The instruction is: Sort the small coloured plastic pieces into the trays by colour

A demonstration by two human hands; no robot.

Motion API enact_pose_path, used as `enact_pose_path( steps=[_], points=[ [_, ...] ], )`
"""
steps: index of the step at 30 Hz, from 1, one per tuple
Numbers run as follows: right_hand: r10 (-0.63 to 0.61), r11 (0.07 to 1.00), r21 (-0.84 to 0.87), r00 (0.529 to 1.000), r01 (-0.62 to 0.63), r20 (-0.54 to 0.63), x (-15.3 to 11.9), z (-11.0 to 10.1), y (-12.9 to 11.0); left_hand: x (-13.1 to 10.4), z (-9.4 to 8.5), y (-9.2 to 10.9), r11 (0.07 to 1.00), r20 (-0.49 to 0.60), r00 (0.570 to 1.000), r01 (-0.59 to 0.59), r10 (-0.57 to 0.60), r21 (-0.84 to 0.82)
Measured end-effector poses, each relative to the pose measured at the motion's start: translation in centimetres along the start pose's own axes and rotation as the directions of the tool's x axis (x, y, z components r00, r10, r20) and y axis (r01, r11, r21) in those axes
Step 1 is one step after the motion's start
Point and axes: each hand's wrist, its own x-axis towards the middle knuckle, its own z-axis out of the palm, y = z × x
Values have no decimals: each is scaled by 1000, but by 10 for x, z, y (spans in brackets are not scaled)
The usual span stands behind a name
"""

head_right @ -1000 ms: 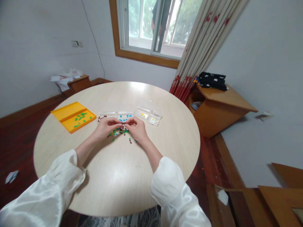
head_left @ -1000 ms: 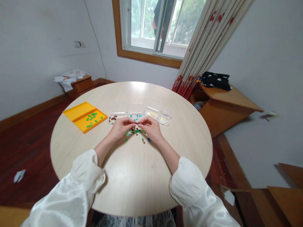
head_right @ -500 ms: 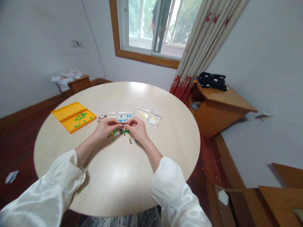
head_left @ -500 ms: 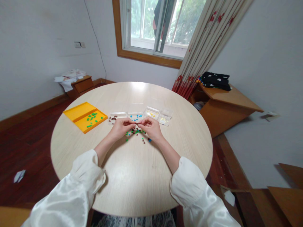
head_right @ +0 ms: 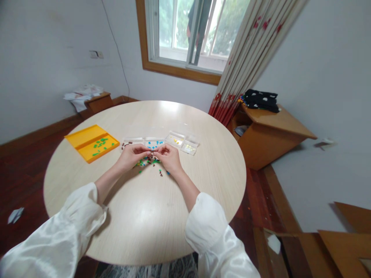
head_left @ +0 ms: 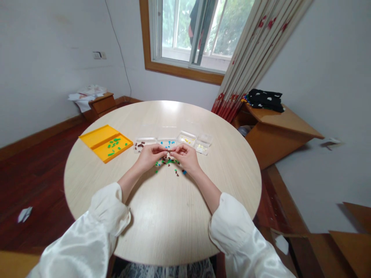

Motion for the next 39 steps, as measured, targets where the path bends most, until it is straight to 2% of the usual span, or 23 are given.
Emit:
enact_pose_path(
  steps=[6, 11, 16, 18, 23, 26, 32, 35, 39],
  points=[
    [-15, 1000, 14, 1000, 15, -17, 1, -1, 2, 1, -1, 3, 996, -56, 998, 5, -10, -90],
    [-27, 999, 25, 998, 28, -51, 2, -3, 2, 1, -4, 1, 983, -84, 992, 74, -90, -168],
    [-45, 998, -45, 996, 42, -77, 1, -5, -2, 2, -4, 1, 970, -111, 986, 101, -128, -222],
    [-69, 994, -86, 994, 62, -79, 0, -5, -3, 1, -4, 1, 972, -78, 988, 117, -135, -204],
    [-104, 984, -146, 994, 100, -20, -3, -2, -5, -2, -1, 2, 973, 96, 981, 181, -169, -142],
    [-108, 983, -146, 994, 109, 15, -5, 0, -6, -2, 0, 0, 975, 130, 979, 175, -158, -136],
    [-107, 982, -156, 994, 107, 14, -4, 0, -5, -1, 0, 0, 962, 79, 980, 193, -181, -191],
    [-103, 980, -169, 995, 102, 6, -4, 0, -4, 0, -1, 1, 944, 2, 980, 193, -200, -267],
    [-109, 977, -181, 994, 109, 9, -3, -1, -4, 3, -6, 4, 907, -108, 976, 133, -190, -399]
  ],
)
